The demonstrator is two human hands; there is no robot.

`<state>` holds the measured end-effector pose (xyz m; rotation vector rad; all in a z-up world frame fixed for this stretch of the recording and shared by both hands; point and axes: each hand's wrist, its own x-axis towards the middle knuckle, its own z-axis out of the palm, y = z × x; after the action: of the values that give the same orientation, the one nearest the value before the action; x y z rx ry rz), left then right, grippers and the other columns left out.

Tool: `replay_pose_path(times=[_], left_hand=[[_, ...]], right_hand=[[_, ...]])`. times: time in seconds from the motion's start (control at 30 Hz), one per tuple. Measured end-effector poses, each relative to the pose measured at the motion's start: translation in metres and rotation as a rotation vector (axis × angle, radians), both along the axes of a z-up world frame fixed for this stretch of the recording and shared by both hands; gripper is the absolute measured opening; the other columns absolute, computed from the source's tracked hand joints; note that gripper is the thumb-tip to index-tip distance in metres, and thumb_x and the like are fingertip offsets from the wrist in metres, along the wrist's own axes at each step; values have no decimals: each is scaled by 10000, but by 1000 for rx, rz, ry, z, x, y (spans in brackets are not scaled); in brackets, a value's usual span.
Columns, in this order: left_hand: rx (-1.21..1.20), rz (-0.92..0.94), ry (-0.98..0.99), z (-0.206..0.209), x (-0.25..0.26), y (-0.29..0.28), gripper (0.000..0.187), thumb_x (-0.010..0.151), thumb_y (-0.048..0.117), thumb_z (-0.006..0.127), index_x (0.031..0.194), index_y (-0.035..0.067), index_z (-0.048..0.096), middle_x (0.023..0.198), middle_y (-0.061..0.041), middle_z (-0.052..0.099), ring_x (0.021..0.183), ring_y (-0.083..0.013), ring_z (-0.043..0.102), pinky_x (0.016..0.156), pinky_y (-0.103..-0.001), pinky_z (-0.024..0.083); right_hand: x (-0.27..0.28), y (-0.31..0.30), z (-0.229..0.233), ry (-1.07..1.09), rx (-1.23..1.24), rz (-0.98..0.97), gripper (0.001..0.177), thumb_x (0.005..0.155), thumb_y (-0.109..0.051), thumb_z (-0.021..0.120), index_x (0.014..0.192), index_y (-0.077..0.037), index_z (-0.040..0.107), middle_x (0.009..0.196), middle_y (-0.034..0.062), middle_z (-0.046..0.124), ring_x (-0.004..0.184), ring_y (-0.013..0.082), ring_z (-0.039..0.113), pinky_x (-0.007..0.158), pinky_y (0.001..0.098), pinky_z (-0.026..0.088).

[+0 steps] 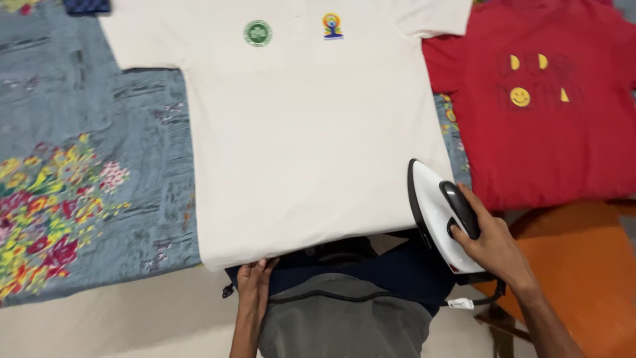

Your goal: The person irons a white polo shirt laid flat on a bed. They use an electric iron to smooth the fabric, moving it across the front and sleeves while occasionally adjusting the shirt with their hands.

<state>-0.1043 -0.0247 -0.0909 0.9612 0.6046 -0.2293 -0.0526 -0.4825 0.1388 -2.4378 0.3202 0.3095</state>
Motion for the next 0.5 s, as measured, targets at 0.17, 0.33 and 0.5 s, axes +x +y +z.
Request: replay_pose_path(times=[0.17, 0.33, 0.5], left_hand=[[-21, 116, -36, -3, -14, 0, 187, 985, 124, 655, 1116, -7, 677, 1101, -118, 702, 1067, -236, 677, 1036, -470, 549], [-47, 200, -82, -2, -30, 0, 108, 1018, 119, 655, 1057, 19, 668, 1047, -118, 710, 1024, -225, 691, 983, -445, 579], [-88, 289, -124, 9, -29, 1, 182, 997, 118, 621, 1155, 31, 594, 1083, -136, 714, 1048, -244, 703, 920, -410, 581]], right_hand=[[31, 32, 9, 405, 8, 142, 883, 862, -228, 728, 1615, -305, 275, 553, 143, 617, 453, 237, 578, 549, 460, 464], [67, 101, 19, 607, -1, 473, 885, 921, -242, 671, 1658, -380, 200, 568, 82, 551, 460, 195, 535, 533, 431, 480], [88, 173, 18, 515, -30, 824, 973, 827, -90, 643, 1661, -340, 207, 625, 83, 622, 530, 201, 583, 589, 427, 491]])
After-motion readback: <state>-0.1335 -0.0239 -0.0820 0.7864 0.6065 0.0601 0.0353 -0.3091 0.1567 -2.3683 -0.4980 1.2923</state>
